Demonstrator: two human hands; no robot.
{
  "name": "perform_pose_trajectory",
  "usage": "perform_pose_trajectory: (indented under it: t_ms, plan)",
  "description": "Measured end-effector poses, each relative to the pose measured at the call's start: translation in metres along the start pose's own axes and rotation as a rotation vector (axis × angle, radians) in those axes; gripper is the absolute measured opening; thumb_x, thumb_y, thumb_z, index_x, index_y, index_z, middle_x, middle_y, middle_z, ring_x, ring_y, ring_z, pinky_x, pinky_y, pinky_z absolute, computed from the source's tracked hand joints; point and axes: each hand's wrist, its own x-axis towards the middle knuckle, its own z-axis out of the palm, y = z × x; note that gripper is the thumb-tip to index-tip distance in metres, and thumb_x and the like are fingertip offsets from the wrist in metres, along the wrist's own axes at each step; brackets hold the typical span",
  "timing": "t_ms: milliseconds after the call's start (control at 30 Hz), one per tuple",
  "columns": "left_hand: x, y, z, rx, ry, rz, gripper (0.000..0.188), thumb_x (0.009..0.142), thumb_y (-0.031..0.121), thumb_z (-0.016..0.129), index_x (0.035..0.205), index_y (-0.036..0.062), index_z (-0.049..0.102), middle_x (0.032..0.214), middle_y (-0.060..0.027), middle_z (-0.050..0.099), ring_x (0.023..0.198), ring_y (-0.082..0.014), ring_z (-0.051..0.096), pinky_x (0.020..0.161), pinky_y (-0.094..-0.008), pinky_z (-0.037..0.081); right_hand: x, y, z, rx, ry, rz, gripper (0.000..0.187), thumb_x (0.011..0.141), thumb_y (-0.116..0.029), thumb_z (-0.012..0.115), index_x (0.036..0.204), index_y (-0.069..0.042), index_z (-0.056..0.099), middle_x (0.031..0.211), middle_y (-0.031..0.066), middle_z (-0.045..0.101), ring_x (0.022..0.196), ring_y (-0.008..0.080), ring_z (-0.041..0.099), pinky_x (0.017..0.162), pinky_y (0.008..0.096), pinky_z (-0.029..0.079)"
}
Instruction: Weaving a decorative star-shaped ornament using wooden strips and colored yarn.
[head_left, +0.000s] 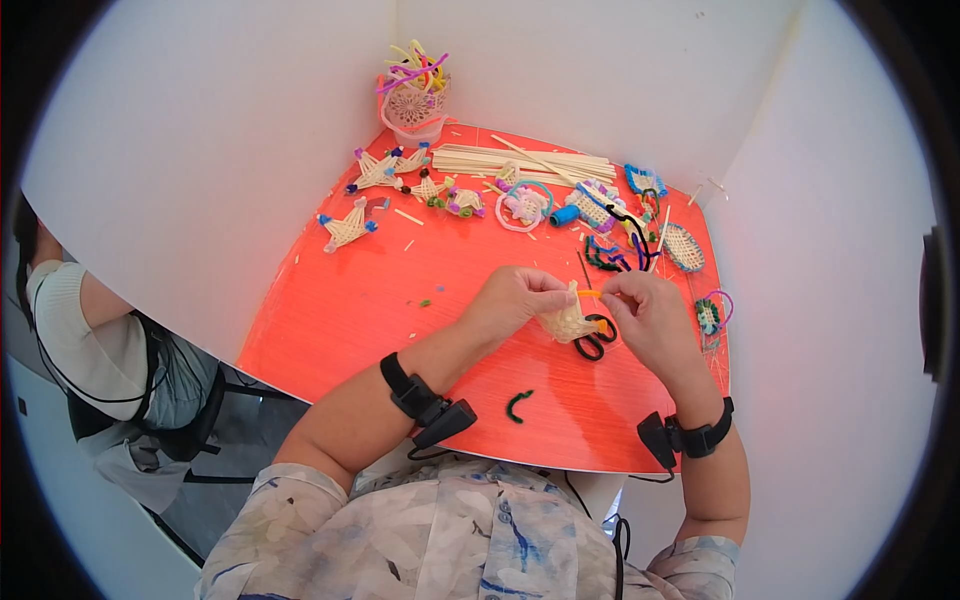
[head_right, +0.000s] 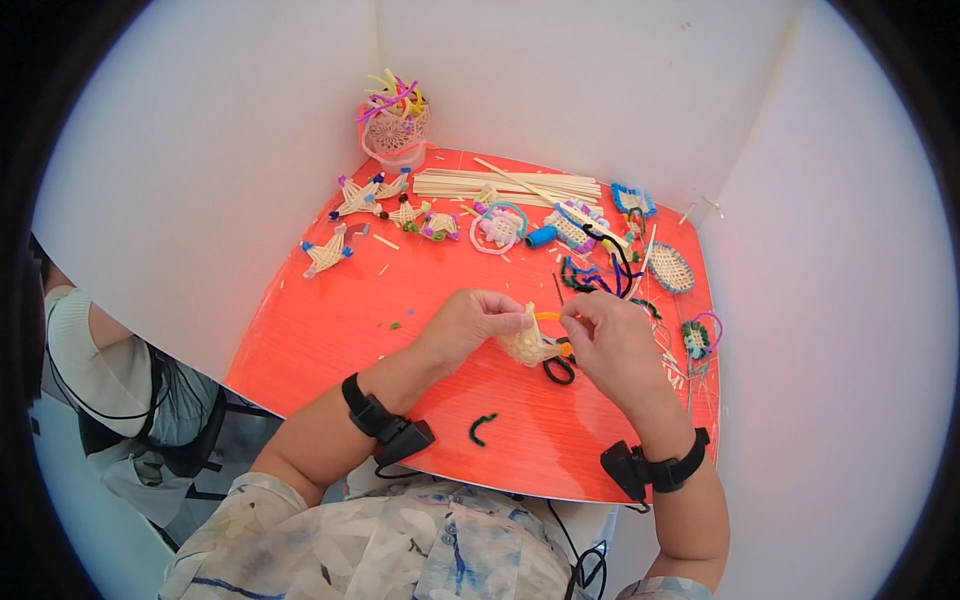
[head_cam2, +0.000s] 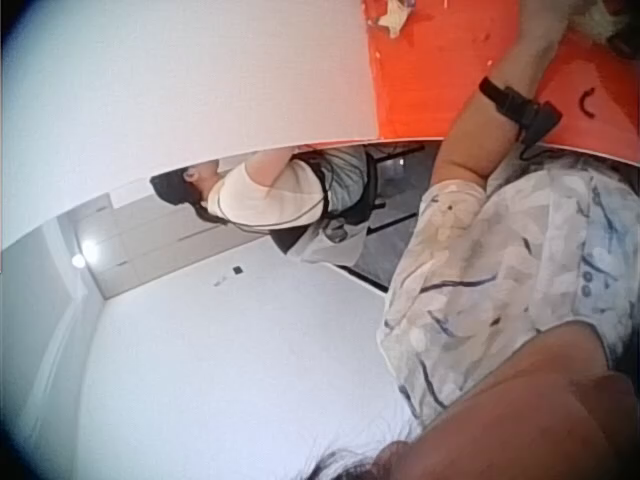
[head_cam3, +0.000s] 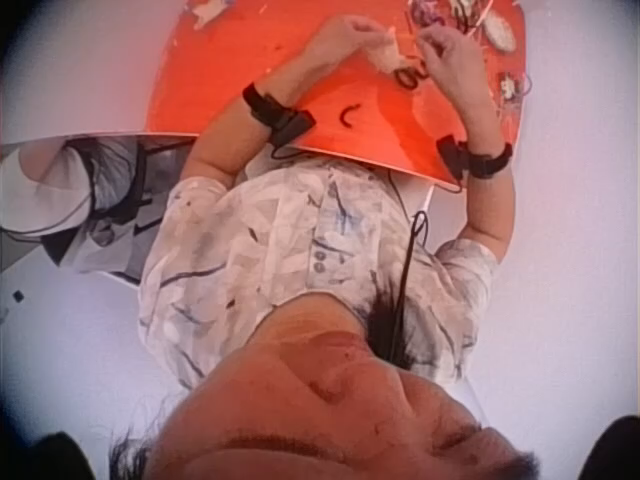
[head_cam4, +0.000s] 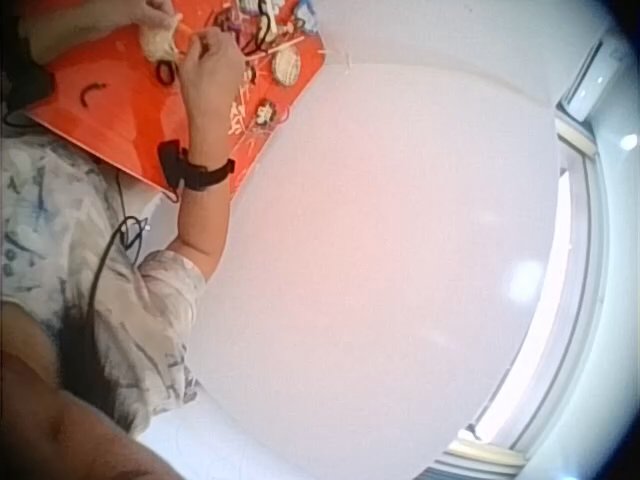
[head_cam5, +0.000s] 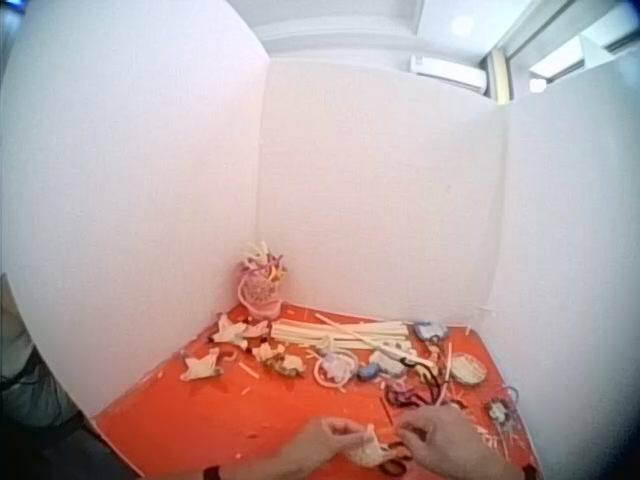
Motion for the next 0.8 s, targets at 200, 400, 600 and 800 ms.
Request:
perform_pose_trajectory:
  t_ms: [200,400,600,800]
  plan:
    - [0.001,-0.001,-0.003,0.027,0.02,0.022,0.016,0.083,0.014,0.069,0.086,-0.0006,0.067,0.08,-0.0044,0.067,0.071,-0.0087,0.06,0.066,-0.0241,0.047,-0.004,-0.011,-0.002,-0.224,0.016,-0.35,0.007,0.076,-0.005,0.063,0.082,-0.003,0.059,0.077,0.0101,0.054,0.075,0.0273,0.055,0.066,0.0369,0.044]
    - [-0.001,0.004,0.002,0.186,-0.005,0.064,0.017,0.082,0.016,0.071,0.085,-0.0005,0.068,0.077,-0.0038,0.066,0.068,-0.0071,0.06,0.06,-0.0233,0.047,0.004,-0.018,-0.007,-0.354,-0.056,-0.55,0.013,0.068,-0.004,0.062,0.08,-0.005,0.056,0.078,0.0063,0.048,0.079,0.0237,0.051,0.069,0.0374,0.042]
    - [-0.003,0.01,0.001,0.117,-0.012,0.041,0.013,0.083,0.013,0.07,0.085,0.0005,0.066,0.079,-0.0025,0.066,0.071,-0.0054,0.059,0.062,-0.0215,0.047,0.0,-0.013,-0.012,-0.431,0.059,-0.415,0.012,0.074,-0.001,0.059,0.085,-0.005,0.06,0.079,0.0074,0.053,0.079,0.0246,0.052,0.07,0.038,0.042]
    - [-0.006,0.011,0.003,0.18,-0.023,0.058,0.015,0.083,0.014,0.07,0.085,0.0001,0.066,0.078,-0.0018,0.065,0.07,-0.0047,0.059,0.062,-0.0208,0.047,-0.003,-0.019,0.001,0.043,-0.041,-0.101,0.007,0.081,-0.001,0.057,0.087,0.0,0.061,0.08,0.0142,0.058,0.078,0.0309,0.058,0.068,0.0386,0.046]
